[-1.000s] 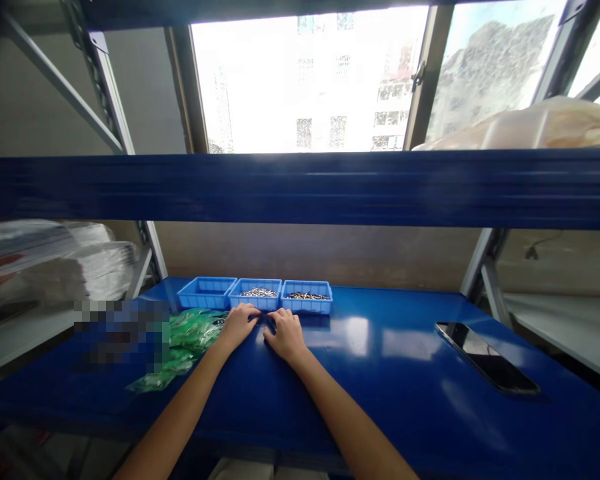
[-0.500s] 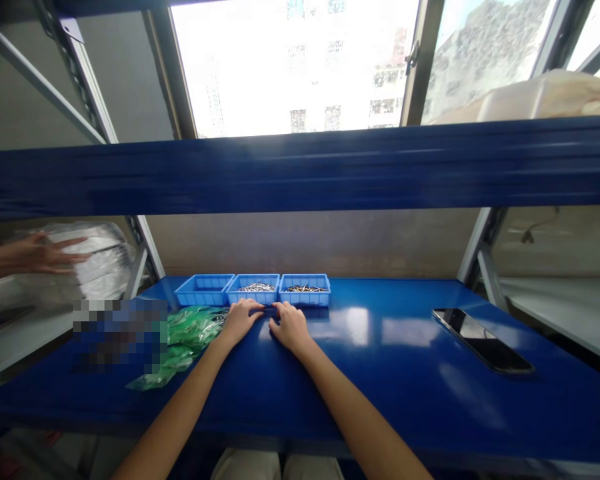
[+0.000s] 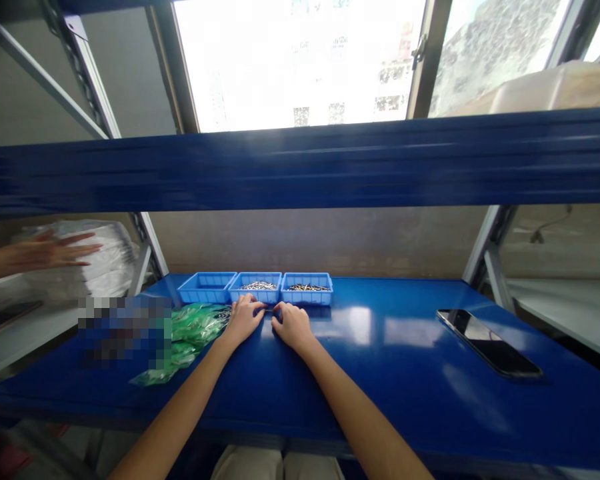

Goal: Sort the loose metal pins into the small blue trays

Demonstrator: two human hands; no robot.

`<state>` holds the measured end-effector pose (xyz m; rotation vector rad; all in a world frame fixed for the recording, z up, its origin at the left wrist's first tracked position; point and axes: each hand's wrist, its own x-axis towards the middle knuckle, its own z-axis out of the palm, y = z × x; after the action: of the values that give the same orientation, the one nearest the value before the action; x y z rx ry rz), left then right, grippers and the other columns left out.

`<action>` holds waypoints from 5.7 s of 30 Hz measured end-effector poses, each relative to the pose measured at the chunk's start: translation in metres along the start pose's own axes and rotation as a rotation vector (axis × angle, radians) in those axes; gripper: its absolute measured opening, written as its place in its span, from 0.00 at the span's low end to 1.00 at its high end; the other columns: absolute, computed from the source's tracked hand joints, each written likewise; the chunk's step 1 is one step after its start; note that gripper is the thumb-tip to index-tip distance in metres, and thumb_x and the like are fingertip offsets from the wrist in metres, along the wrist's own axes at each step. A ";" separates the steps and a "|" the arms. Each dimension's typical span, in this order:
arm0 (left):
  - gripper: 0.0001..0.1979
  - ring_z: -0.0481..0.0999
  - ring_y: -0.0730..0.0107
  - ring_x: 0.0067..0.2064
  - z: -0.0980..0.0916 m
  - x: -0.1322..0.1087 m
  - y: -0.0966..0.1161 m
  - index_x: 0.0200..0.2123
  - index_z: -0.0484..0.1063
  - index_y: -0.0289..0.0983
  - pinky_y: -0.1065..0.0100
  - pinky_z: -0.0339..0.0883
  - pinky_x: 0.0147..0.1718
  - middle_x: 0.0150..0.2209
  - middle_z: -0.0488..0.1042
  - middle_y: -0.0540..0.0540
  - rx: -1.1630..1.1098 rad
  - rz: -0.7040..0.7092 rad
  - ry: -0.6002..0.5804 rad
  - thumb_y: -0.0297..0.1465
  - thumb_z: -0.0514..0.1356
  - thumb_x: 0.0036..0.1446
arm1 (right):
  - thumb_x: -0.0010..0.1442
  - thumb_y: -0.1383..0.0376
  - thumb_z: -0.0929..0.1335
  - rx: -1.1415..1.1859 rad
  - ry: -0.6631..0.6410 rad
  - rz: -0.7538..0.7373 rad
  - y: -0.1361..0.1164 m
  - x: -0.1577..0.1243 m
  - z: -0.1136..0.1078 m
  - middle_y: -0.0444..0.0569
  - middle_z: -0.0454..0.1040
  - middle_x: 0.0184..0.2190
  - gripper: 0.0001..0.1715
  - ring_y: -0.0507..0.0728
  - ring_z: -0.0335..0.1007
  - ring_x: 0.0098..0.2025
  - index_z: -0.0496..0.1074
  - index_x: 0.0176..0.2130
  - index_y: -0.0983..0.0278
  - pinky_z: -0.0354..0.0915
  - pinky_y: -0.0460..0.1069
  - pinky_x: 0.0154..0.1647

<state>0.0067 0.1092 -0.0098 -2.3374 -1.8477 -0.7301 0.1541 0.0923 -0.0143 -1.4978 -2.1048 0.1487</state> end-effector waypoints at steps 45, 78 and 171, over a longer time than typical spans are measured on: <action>0.25 0.71 0.70 0.27 -0.005 0.014 0.003 0.34 0.74 0.32 0.72 0.61 0.24 0.24 0.74 0.46 -1.069 -0.377 0.117 0.47 0.62 0.38 | 0.53 0.54 0.65 0.471 0.292 0.029 0.001 0.005 -0.005 0.45 0.69 0.30 0.15 0.49 0.63 0.24 0.73 0.29 0.62 0.61 0.45 0.28; 0.19 0.62 0.80 0.15 -0.004 0.010 0.010 0.28 0.72 0.33 0.75 0.56 0.16 0.16 0.69 0.52 -1.117 -0.215 0.111 0.43 0.63 0.39 | 0.49 0.53 0.67 0.740 0.369 0.045 0.004 0.010 -0.003 0.48 0.70 0.29 0.17 0.48 0.59 0.21 0.73 0.28 0.65 0.59 0.45 0.23; 0.16 0.66 0.77 0.20 -0.011 0.008 0.012 0.26 0.72 0.33 0.75 0.54 0.15 0.27 0.72 0.46 -1.188 -0.304 0.111 0.39 0.51 0.47 | 0.59 0.61 0.60 0.156 -0.088 -0.372 -0.011 -0.009 0.005 0.52 0.68 0.50 0.20 0.60 0.60 0.53 0.66 0.50 0.60 0.55 0.56 0.50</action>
<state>0.0161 0.1093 0.0061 -2.3451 -2.0064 -2.4761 0.1444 0.0817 -0.0174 -1.0068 -2.3416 0.2363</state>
